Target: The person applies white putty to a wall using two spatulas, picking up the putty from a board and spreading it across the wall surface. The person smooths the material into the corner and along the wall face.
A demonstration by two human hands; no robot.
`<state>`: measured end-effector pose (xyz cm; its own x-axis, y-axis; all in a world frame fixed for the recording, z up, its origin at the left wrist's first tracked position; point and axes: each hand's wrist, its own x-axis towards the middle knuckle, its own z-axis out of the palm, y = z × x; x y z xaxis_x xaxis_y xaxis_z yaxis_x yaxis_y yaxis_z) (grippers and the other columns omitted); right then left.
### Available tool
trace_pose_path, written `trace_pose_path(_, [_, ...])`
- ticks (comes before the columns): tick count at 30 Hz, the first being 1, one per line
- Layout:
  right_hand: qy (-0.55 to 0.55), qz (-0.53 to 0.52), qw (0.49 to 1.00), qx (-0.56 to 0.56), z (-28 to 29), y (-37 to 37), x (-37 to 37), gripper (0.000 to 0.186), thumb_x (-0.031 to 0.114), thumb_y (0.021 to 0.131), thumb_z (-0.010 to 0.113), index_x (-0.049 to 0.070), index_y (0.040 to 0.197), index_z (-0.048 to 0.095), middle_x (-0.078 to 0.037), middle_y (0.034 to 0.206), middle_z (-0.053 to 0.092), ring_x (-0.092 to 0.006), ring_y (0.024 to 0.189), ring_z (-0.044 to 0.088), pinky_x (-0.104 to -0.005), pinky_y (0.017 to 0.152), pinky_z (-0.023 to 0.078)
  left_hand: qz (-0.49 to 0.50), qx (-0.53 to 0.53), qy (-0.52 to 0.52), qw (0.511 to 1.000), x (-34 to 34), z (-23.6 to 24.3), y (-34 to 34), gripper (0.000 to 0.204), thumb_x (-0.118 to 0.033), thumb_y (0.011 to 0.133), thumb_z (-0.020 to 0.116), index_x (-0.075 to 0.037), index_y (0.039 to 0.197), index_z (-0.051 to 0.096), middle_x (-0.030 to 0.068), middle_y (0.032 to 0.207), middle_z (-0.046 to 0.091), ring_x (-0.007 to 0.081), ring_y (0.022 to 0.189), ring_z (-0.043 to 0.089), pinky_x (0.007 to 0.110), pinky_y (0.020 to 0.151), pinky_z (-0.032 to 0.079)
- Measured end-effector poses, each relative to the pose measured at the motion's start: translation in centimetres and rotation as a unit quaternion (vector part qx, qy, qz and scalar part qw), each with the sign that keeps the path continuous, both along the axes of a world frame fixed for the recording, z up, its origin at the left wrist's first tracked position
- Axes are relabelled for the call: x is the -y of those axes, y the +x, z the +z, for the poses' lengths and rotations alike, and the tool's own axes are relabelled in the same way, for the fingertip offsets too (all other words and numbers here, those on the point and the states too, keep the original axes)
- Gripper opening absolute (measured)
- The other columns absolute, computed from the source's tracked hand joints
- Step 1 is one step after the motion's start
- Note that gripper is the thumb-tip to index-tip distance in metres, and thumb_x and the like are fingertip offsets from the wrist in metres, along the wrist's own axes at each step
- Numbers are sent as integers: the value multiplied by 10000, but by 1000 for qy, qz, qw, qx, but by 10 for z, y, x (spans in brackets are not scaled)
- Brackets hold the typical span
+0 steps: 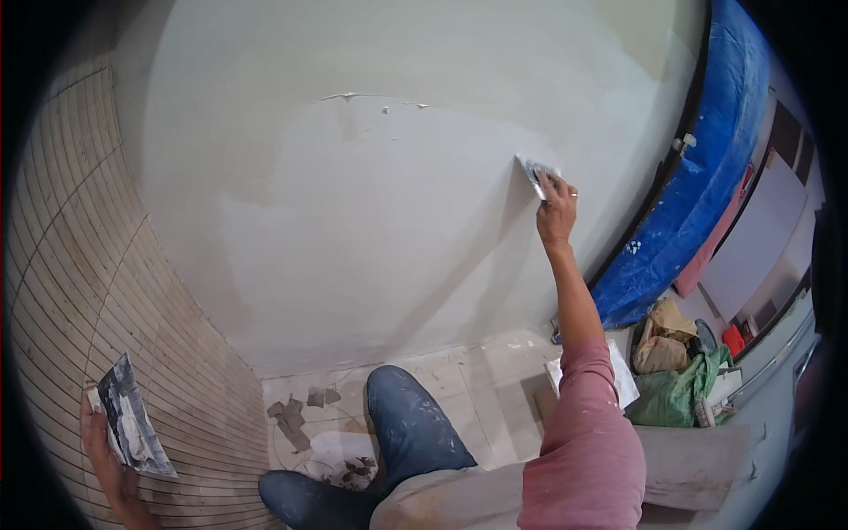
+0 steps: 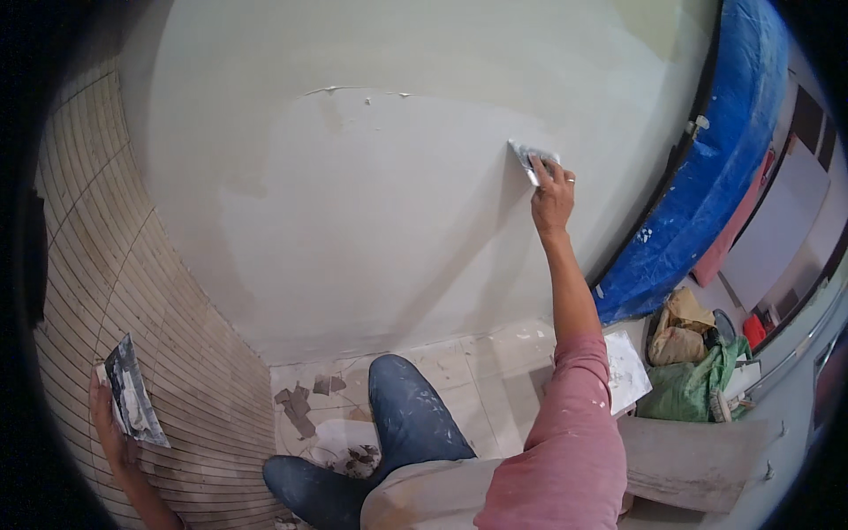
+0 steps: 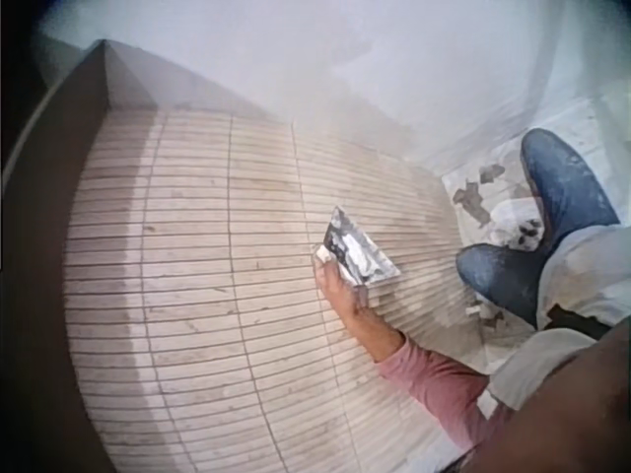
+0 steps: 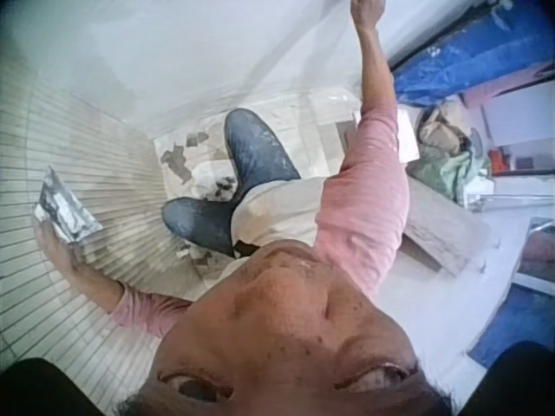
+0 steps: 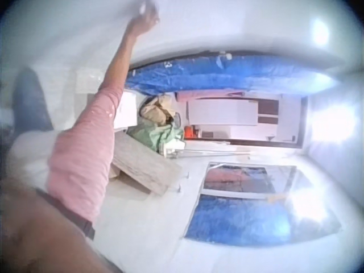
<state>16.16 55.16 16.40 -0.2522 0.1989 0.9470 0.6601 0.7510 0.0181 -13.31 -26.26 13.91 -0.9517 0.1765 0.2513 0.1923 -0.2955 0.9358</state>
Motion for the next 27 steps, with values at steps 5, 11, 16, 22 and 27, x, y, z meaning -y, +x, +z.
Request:
trace_pose_path(5, [-69,-46,974,-211,56,17,-19,487,19,873,615,186,1325,685,-79,1249,686,-340,1150,595,-447,1006,477,24,5,-3,1000,-4,0,-1,548,-162,1063,522,32,1550,363,130,1296,640,178,1106,659,322,939,550])
trace_pose_path(11, [-49,-89,967,-232,83,-6,-50,533,58,890,579,179,1407,615,-94,1299,629,-397,1189,543,-467,1004,474,-12,2,0,1000,-7,-2,-3,553,-160,1059,520,26,1554,357,125,1311,634,180,1129,647,322,960,538])
trace_pose_path(16, [1,-41,983,-181,19,-57,10,536,58,874,611,165,1399,615,-104,1260,626,-390,1164,552,-492,963,498,7,2,-8,1000,0,2,3,546,-169,1065,506,20,1554,357,129,1323,627,182,1131,647,321,963,539])
trace_pose_path(22, [-232,-102,929,-270,41,17,-10,380,371,1024,546,126,1277,690,-169,1191,690,-428,1096,645,-508,947,512,20,2,-8,1000,-2,0,-2,542,-172,1070,497,12,1559,355,138,1335,618,183,1136,647,318,955,545])
trace_pose_path(27, [-345,-117,871,-330,73,8,-40,497,478,1041,468,88,1242,702,-187,1208,714,-440,1159,643,-517,991,493,28,-3,-24,999,-5,0,1,561,-183,1074,515,33,1563,345,134,1326,626,176,1129,652,306,940,549])
